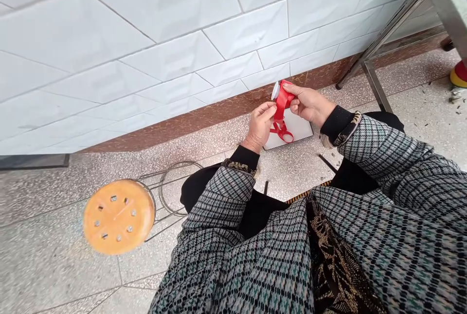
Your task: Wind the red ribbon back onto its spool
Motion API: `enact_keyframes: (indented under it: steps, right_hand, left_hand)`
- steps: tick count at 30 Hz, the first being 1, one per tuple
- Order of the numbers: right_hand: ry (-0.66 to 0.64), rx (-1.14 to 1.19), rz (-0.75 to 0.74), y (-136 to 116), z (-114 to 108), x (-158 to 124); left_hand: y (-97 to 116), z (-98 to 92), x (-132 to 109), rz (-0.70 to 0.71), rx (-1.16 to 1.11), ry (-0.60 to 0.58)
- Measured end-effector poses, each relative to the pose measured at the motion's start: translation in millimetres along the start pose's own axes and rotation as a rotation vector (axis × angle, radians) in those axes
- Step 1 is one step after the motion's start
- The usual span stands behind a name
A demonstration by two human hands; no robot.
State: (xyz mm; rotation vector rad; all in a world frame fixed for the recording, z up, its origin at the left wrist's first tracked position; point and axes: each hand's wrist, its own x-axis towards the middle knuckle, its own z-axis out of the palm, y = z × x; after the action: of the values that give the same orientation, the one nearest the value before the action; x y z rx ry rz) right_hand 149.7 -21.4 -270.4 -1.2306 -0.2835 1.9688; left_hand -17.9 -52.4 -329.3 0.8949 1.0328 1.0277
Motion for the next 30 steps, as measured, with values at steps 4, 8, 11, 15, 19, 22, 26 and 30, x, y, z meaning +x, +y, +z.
enact_keyframes:
  steps: [4, 8, 11, 15, 19, 22, 26, 30]
  right_hand:
    - [0.103, 0.044, 0.009, 8, 5, -3]
    - [0.062, 0.114, 0.090, 9, 5, -3]
    - [0.054, 0.148, 0.144, 7, 4, 0]
    - [0.070, 0.114, 0.146, 5, 4, 1]
    - [0.064, 0.063, 0.114, 4, 5, 0]
    - [0.059, 0.037, 0.093, 3, 5, -1]
    - [0.070, -0.025, 0.062, 5, 3, 1]
    - [0.054, -0.083, 0.095, 10, 1, 5]
  left_hand:
    - [7, 9.0, -7, 0.004, 0.159, 0.008]
    - [8, 8.8, -10, 0.101, 0.232, -0.040]
    - [5, 2.0, -8, 0.117, 0.252, -0.089]
    - [6, -6.5, -7, 0.028, 0.213, -0.153]
    - [10, -9.6, -9, -0.034, 0.157, -0.163]
    - [11, -10.1, -10, -0.038, 0.157, -0.164]
    - [8, -11.0, -12, 0.005, 0.194, -0.169]
    - [5, -11.7, -13, 0.055, 0.211, -0.146]
